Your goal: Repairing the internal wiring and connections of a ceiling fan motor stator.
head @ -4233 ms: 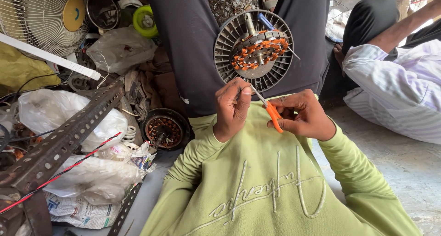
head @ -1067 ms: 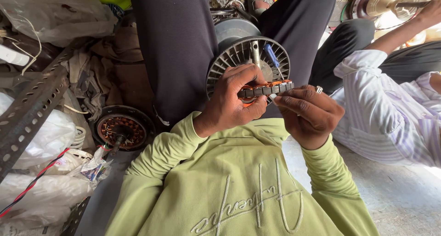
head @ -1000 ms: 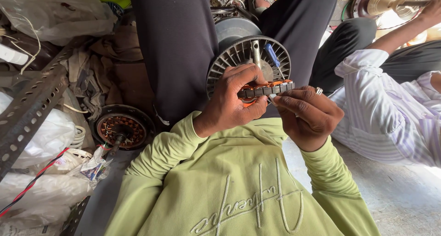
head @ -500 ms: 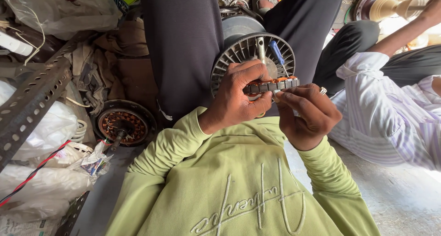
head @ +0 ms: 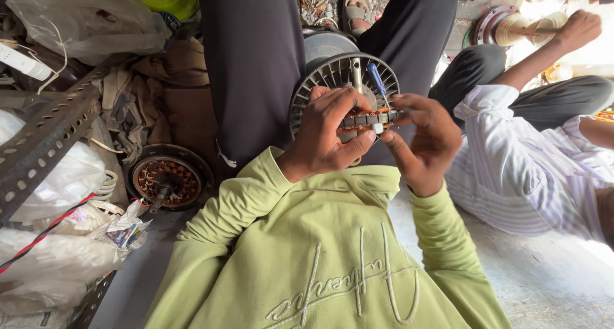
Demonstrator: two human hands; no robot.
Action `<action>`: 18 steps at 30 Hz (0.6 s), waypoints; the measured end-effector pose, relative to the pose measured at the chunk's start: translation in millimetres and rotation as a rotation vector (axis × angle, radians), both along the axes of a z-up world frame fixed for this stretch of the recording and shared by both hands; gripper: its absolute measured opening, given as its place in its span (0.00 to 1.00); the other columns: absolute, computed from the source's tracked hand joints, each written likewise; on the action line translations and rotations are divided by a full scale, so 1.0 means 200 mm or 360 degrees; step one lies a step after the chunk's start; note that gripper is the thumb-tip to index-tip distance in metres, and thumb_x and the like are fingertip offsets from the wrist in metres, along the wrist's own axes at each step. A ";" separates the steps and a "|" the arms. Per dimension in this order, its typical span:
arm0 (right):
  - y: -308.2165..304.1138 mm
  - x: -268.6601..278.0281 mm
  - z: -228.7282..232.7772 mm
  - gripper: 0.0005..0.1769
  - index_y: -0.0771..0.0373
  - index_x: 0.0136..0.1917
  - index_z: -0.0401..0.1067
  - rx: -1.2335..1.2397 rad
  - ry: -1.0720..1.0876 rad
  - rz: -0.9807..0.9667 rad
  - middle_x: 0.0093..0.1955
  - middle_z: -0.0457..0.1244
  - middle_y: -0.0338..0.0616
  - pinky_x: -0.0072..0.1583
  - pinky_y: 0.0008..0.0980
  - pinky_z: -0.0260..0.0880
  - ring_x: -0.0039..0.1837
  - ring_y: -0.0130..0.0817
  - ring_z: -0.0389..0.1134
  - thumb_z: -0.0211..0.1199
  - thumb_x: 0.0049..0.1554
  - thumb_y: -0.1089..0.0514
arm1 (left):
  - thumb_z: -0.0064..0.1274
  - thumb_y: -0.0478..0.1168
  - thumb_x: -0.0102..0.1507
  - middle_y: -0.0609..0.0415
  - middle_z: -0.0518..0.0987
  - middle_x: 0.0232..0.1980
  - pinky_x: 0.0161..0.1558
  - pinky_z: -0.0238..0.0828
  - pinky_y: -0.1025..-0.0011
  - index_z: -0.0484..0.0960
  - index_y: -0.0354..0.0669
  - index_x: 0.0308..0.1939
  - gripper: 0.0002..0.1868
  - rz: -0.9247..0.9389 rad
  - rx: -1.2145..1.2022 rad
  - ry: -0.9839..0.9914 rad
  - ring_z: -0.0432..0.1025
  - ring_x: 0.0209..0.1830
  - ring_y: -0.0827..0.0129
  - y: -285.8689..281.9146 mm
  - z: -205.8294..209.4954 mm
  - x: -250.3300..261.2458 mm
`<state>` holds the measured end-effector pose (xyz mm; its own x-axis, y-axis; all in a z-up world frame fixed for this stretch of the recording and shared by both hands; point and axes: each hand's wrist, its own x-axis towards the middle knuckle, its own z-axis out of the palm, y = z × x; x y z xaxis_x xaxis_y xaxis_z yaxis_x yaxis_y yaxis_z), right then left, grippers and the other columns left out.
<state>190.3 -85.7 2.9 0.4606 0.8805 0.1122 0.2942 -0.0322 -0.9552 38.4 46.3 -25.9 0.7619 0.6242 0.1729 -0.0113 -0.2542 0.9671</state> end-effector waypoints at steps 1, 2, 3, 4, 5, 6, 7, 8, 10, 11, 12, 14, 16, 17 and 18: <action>-0.01 -0.02 -0.01 0.13 0.72 0.49 0.73 0.0003 0.0003 0.0000 0.57 0.66 0.53 0.61 0.30 0.72 0.60 0.37 0.70 0.75 0.55 0.67 | 0.57 0.46 0.60 0.56 0.79 0.40 0.51 0.58 0.62 0.75 0.43 0.44 0.14 0.0000 0.0003 0.0003 0.74 0.39 0.64 -0.01 -0.01 0.00; -0.01 -0.03 -0.03 0.12 0.71 0.48 0.73 0.0038 0.0263 -0.0056 0.59 0.67 0.53 0.64 0.32 0.72 0.63 0.37 0.70 0.75 0.55 0.66 | 0.57 0.47 0.61 0.57 0.78 0.40 0.51 0.57 0.62 0.74 0.43 0.44 0.15 0.0001 0.0039 0.0004 0.74 0.39 0.64 -0.01 -0.01 0.00; -0.01 -0.04 -0.04 0.12 0.70 0.47 0.73 0.0072 0.0525 -0.0111 0.62 0.67 0.52 0.68 0.33 0.71 0.65 0.37 0.69 0.75 0.56 0.65 | 0.57 0.48 0.61 0.57 0.78 0.40 0.51 0.57 0.62 0.74 0.43 0.44 0.15 0.0003 0.0077 0.0008 0.74 0.39 0.64 -0.01 -0.02 0.00; -0.01 -0.05 -0.06 0.12 0.70 0.47 0.73 0.0077 0.0530 -0.0110 0.62 0.67 0.52 0.68 0.33 0.71 0.65 0.37 0.69 0.75 0.56 0.65 | 0.57 0.48 0.61 0.57 0.78 0.40 0.51 0.57 0.62 0.74 0.43 0.44 0.15 0.0003 0.0081 0.0013 0.74 0.39 0.64 -0.01 -0.03 0.00; -0.03 -0.06 -0.08 0.11 0.70 0.46 0.73 0.0100 0.0518 -0.0154 0.61 0.67 0.53 0.67 0.34 0.72 0.65 0.37 0.69 0.75 0.55 0.66 | 0.57 0.50 0.62 0.57 0.77 0.39 0.51 0.58 0.61 0.74 0.43 0.44 0.16 0.0015 0.0106 0.0018 0.73 0.39 0.64 -0.02 -0.04 0.00; -0.04 -0.06 -0.10 0.11 0.70 0.45 0.73 0.0123 0.0506 -0.0198 0.61 0.68 0.53 0.67 0.35 0.72 0.65 0.37 0.70 0.75 0.55 0.66 | 0.58 0.51 0.63 0.58 0.77 0.39 0.52 0.58 0.61 0.74 0.43 0.45 0.17 0.0027 0.0132 0.0023 0.72 0.38 0.64 -0.02 -0.05 0.00; -0.04 -0.07 -0.10 0.11 0.70 0.45 0.73 0.0115 0.0511 -0.0208 0.61 0.68 0.53 0.67 0.35 0.72 0.65 0.37 0.70 0.75 0.55 0.66 | 0.58 0.51 0.63 0.58 0.77 0.39 0.52 0.58 0.61 0.74 0.43 0.45 0.17 0.0018 0.0122 0.0029 0.72 0.38 0.64 -0.03 -0.06 0.00; -0.04 -0.08 -0.11 0.10 0.71 0.45 0.74 0.0135 0.0457 -0.0242 0.61 0.68 0.53 0.66 0.34 0.72 0.64 0.37 0.70 0.75 0.55 0.67 | 0.56 0.52 0.64 0.58 0.77 0.39 0.51 0.57 0.60 0.74 0.43 0.46 0.18 0.0048 0.0220 0.0034 0.72 0.38 0.64 -0.04 -0.06 0.00; -0.05 -0.09 -0.11 0.09 0.72 0.44 0.74 0.0135 0.0413 -0.0280 0.60 0.69 0.54 0.66 0.34 0.72 0.64 0.38 0.70 0.75 0.56 0.67 | 0.55 0.53 0.66 0.57 0.77 0.40 0.50 0.55 0.60 0.74 0.43 0.47 0.18 0.0073 0.0301 0.0050 0.73 0.39 0.64 -0.06 -0.07 0.00; -0.05 -0.10 -0.11 0.09 0.72 0.44 0.74 0.0135 0.0366 -0.0301 0.59 0.69 0.54 0.66 0.34 0.72 0.63 0.38 0.71 0.75 0.55 0.68 | 0.55 0.53 0.66 0.58 0.76 0.39 0.51 0.55 0.59 0.74 0.44 0.46 0.18 0.0072 0.0345 0.0077 0.72 0.37 0.65 -0.06 -0.07 0.00; -0.05 -0.10 -0.11 0.09 0.72 0.43 0.74 0.0135 0.0319 -0.0323 0.58 0.69 0.54 0.66 0.34 0.73 0.62 0.39 0.71 0.74 0.55 0.68 | 0.54 0.54 0.66 0.58 0.75 0.38 0.51 0.55 0.58 0.74 0.44 0.45 0.18 0.0071 0.0390 0.0104 0.71 0.36 0.65 -0.06 -0.07 0.00; -0.04 -0.11 -0.10 0.09 0.72 0.42 0.74 0.0119 0.0281 -0.0340 0.57 0.69 0.54 0.65 0.34 0.73 0.62 0.39 0.72 0.74 0.55 0.68 | 0.54 0.54 0.67 0.58 0.75 0.38 0.51 0.54 0.59 0.74 0.44 0.45 0.17 0.0072 0.0408 0.0117 0.70 0.35 0.66 -0.07 -0.09 0.00; -0.03 -0.11 -0.10 0.09 0.72 0.41 0.73 0.0106 0.0236 -0.0352 0.56 0.70 0.54 0.64 0.34 0.74 0.61 0.40 0.72 0.74 0.54 0.69 | 0.55 0.54 0.67 0.58 0.76 0.39 0.51 0.54 0.59 0.74 0.45 0.44 0.17 0.0076 0.0428 0.0123 0.70 0.35 0.66 -0.08 -0.11 0.00; -0.03 -0.11 -0.09 0.09 0.72 0.41 0.73 0.0094 0.0225 -0.0353 0.55 0.70 0.54 0.63 0.34 0.74 0.61 0.41 0.72 0.74 0.54 0.69 | 0.54 0.54 0.67 0.57 0.76 0.39 0.51 0.54 0.59 0.74 0.44 0.45 0.17 0.0077 0.0445 0.0101 0.70 0.36 0.66 -0.08 -0.12 0.00; -0.03 -0.11 -0.09 0.09 0.72 0.40 0.74 0.0082 0.0214 -0.0353 0.55 0.70 0.53 0.62 0.34 0.74 0.60 0.41 0.72 0.74 0.54 0.69 | 0.54 0.54 0.68 0.56 0.76 0.40 0.50 0.54 0.60 0.74 0.44 0.45 0.17 0.0077 0.0462 0.0079 0.70 0.36 0.66 -0.08 -0.13 -0.01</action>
